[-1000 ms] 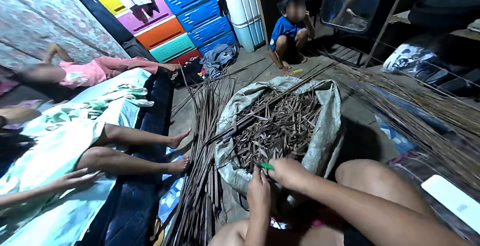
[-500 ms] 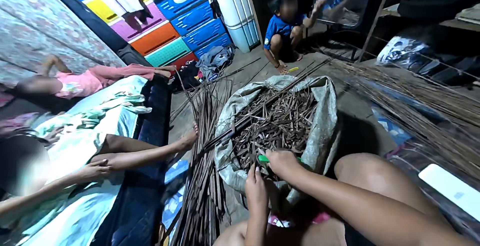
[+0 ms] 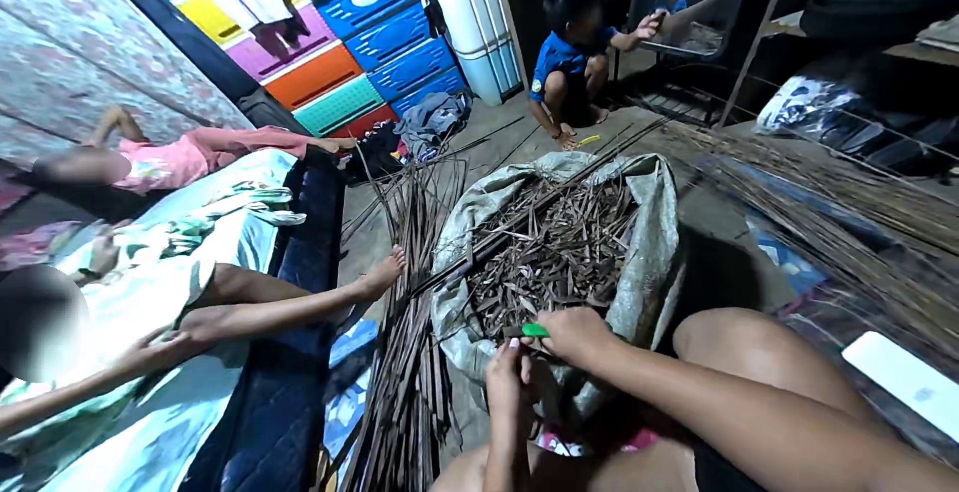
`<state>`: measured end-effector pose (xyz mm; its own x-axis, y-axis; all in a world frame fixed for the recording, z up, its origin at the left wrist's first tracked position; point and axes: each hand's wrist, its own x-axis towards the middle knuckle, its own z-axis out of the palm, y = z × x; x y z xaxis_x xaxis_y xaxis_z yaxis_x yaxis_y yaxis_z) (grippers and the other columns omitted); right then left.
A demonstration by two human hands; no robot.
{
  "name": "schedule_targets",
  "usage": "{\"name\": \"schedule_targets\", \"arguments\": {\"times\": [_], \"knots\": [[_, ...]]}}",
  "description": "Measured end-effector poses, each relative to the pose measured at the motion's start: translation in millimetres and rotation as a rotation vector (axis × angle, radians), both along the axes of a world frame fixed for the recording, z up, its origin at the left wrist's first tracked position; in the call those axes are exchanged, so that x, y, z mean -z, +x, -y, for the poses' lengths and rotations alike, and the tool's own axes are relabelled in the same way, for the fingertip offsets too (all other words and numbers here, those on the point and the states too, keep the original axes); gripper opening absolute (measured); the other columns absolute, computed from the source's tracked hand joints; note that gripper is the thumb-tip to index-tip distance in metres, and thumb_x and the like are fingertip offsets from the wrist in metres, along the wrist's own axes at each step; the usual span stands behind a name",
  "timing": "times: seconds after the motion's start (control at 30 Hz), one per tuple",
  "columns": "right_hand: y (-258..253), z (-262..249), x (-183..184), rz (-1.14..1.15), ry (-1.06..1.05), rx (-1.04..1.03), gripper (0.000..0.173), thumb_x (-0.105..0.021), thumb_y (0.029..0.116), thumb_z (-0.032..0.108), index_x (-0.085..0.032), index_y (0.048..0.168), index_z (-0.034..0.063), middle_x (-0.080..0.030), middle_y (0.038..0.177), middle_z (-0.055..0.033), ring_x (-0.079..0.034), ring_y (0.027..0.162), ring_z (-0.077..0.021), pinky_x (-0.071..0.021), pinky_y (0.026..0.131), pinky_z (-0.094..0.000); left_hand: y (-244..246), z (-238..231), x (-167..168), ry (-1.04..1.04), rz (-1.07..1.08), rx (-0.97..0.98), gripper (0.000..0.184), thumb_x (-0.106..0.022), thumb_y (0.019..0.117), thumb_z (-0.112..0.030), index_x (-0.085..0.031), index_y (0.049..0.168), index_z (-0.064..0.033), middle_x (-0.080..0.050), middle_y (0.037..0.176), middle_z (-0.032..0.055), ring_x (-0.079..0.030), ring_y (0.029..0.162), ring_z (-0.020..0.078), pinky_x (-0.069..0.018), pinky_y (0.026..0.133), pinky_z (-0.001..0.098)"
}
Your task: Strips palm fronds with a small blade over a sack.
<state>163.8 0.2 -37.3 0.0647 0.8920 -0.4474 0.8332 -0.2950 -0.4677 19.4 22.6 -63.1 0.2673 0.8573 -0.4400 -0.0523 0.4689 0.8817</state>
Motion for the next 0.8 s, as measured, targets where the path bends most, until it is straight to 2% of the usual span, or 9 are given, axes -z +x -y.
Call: {"name": "schedule_targets", "arguments": {"times": [0.13,0.2,0.33,0.43,0.6,0.67,0.73,0.8], "knots": [[25,-20,12,0.019,0.017,0.254,0.036,-0.048,0.1084,0.026,-0.062,0.129,0.0006,-0.068,0.124,-0.0264,-0.065,0.118,-0.0457,-0.0504,0.096,-0.0652,-5,3,-7,-0.076,0.065,0.062,0.043,-0.029,0.1127,-0.018,-0.066,0.105,0.0014,-0.04,0.047,-0.0064,-0.033,0.033,0.0015,-0.0294,0.033,0.0177],[41,-25,10,0.017,0.012,0.305,0.037,-0.047,0.109,0.028,-0.062,0.128,0.0006,-0.068,0.125,-0.0253,-0.064,0.12,-0.0441,-0.0497,0.097,-0.0641,-5,6,-5,-0.068,0.072,0.088,0.043,-0.028,0.1127,-0.017,-0.066,0.105,0.0016,-0.04,0.047,-0.0063,-0.033,0.033,0.0013,-0.0295,0.032,0.0173],[26,-10,-8,-0.061,0.07,0.162,0.034,-0.05,0.1072,0.027,-0.065,0.122,0.0002,-0.069,0.118,-0.0261,-0.066,0.116,-0.0448,-0.0496,0.094,-0.0649,-3,1,3,-0.053,0.087,0.096,0.044,-0.028,0.1127,-0.018,-0.066,0.105,0.0016,-0.039,0.047,-0.0067,-0.033,0.033,0.0013,-0.0292,0.033,0.0175],[13,-2,-8,-0.055,0.059,0.062,0.034,-0.052,0.1072,0.026,-0.064,0.122,-0.0012,-0.069,0.116,-0.0274,-0.066,0.114,-0.0466,-0.0493,0.094,-0.0659,-4,3,-2,-0.029,0.131,0.129,0.043,-0.026,0.1117,-0.016,-0.066,0.104,0.0004,-0.04,0.048,-0.0079,-0.033,0.034,0.0004,-0.03,0.034,0.0166],[60,-19,-2,-0.047,0.07,0.431,0.038,-0.047,0.1087,0.028,-0.063,0.127,-0.0002,-0.067,0.124,-0.0258,-0.064,0.12,-0.044,-0.0492,0.097,-0.064,-6,9,-8,-0.028,0.149,0.152,0.045,-0.026,0.1112,-0.016,-0.067,0.105,0.0,-0.038,0.047,-0.0089,-0.033,0.034,-0.0005,-0.0298,0.034,0.0162],[68,-20,0,-0.162,0.133,0.486,0.04,-0.044,0.1101,0.032,-0.063,0.124,-0.0004,-0.068,0.12,-0.0248,-0.065,0.115,-0.0408,-0.0493,0.096,-0.0612,-5,8,-6,-0.002,0.139,0.149,0.044,-0.027,0.111,-0.015,-0.067,0.107,0.0011,-0.038,0.047,-0.0084,-0.033,0.034,-0.0004,-0.0298,0.034,0.0163],[61,-17,7,-0.384,0.232,0.463,0.04,-0.047,0.1104,0.032,-0.063,0.119,-0.0039,-0.066,0.107,-0.025,-0.064,0.1,-0.0377,-0.0491,0.089,-0.0571,-3,6,-1,0.026,0.129,0.147,0.043,-0.028,0.1113,-0.015,-0.067,0.11,0.0025,-0.039,0.048,-0.0074,-0.032,0.034,-0.0003,-0.029,0.033,0.016],[49,-12,11,-0.613,0.23,0.412,0.04,-0.048,0.1108,0.031,-0.06,0.124,-0.005,-0.063,0.103,-0.0216,-0.06,0.09,-0.0298,-0.049,0.086,-0.0492,0,7,4,0.052,0.131,0.167,0.042,-0.027,0.1115,-0.015,-0.066,0.115,0.0029,-0.041,0.049,-0.0072,-0.033,0.035,-0.0008,-0.0291,0.034,0.0155]]}}
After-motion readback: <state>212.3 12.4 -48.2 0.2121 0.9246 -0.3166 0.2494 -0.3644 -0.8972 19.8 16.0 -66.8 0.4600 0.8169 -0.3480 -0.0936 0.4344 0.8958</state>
